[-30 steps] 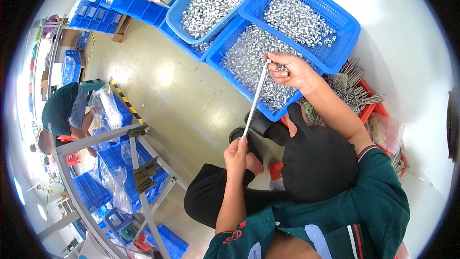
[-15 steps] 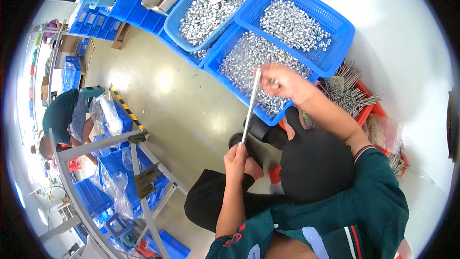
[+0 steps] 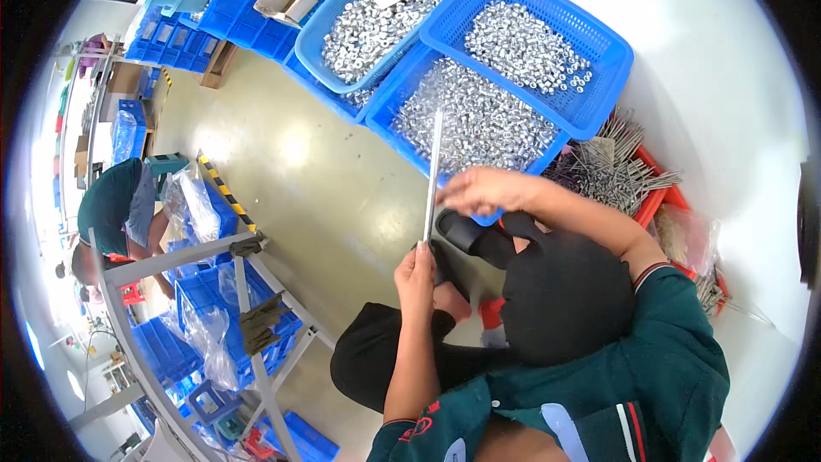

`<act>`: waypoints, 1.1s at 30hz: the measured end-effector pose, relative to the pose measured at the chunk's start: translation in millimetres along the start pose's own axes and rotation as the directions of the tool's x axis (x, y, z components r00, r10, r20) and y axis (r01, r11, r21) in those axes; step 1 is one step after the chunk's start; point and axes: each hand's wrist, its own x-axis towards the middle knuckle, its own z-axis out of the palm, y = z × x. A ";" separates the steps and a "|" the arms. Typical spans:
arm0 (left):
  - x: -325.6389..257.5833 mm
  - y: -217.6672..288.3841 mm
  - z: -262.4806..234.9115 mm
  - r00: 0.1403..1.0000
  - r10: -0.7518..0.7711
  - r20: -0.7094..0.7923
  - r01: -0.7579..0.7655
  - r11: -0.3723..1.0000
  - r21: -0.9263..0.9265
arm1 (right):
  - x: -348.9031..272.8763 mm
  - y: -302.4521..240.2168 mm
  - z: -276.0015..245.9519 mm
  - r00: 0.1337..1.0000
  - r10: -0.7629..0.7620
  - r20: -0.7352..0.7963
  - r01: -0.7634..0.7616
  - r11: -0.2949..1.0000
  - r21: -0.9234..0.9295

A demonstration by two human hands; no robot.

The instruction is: Manually assembling small metal ring-like components onto a long metal rod.

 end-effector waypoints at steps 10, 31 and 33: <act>9.8 40.2 32.8 1.000 0.023 -0.005 -0.023 0.998 -0.052 | -1.0 2.2 36.2 0.990 -0.052 0.135 0.057 0.998 -0.036; -47.0 11.3 -2.7 0.998 -0.047 -0.043 0.049 0.997 0.066 | -23.1 -51.9 -22.3 0.883 -0.229 -0.410 0.463 0.568 0.680; -31.3 14.9 3.3 0.999 -0.041 -0.032 0.043 0.998 0.045 | -14.9 -39.6 -27.0 0.900 -0.131 -0.415 0.400 0.627 0.669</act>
